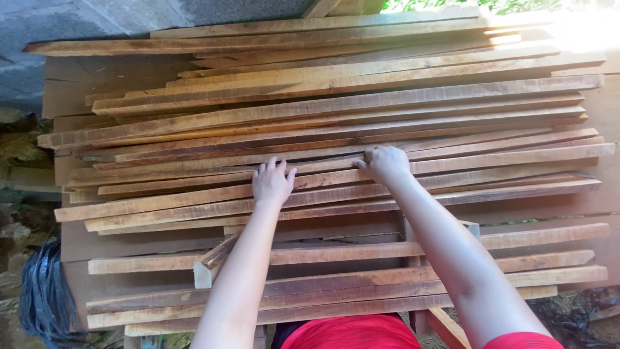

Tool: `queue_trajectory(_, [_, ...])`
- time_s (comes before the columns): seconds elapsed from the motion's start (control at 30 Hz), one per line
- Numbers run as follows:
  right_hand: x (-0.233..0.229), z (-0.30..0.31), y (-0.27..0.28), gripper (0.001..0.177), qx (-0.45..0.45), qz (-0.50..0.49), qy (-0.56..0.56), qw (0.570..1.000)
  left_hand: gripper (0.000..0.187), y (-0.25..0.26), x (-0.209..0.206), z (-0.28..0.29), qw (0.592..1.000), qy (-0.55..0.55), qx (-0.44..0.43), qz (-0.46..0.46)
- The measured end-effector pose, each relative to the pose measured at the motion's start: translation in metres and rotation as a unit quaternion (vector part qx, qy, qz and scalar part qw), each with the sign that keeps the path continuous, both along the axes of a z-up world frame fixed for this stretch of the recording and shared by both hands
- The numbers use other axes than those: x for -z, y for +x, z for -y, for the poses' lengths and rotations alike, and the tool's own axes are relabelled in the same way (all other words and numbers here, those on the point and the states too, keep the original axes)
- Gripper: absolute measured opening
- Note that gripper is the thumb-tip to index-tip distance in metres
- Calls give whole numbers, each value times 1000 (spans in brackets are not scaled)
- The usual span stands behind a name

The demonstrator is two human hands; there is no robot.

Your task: Organizing and stacking wooden planks on a rack.

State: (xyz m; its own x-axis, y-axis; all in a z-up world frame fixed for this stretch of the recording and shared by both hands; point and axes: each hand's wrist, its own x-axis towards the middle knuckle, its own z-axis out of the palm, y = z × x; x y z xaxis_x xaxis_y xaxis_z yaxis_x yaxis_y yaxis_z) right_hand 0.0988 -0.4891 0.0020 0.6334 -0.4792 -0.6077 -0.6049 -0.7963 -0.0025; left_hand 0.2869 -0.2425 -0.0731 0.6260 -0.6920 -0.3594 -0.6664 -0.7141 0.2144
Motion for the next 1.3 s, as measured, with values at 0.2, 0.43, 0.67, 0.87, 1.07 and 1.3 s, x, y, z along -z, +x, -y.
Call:
queue_trajectory(0.2, [-10, -3, -3, 66, -48, 62, -65, 995, 67, -8, -39, 12, 999, 53, -6, 2])
queue_trajectory(0.43, [3, -7, -11, 66, -41, 66, -57, 995, 74, -6, -46, 12, 999, 41, 20, 30])
queue_trajectory(0.67, [-10, -9, -6, 68, 4, 77, -39, 996, 64, -2, -26, 5, 1000, -10, 7, 2])
queue_trajectory(0.87, [27, 9, -17, 75, -25, 192, -125, 973, 66, 22, -22, 14, 995, -44, 57, 75])
queue_trajectory(1.07, [29, 11, -9, 96, 1, 110, -107, 988, 89, 28, -34, 34, 998, -11, 63, 28])
queue_trajectory(1.3, [12, 7, 0, 97, 2, 59, -115, 992, 82, 28, -54, 45, 996, 70, 51, 35])
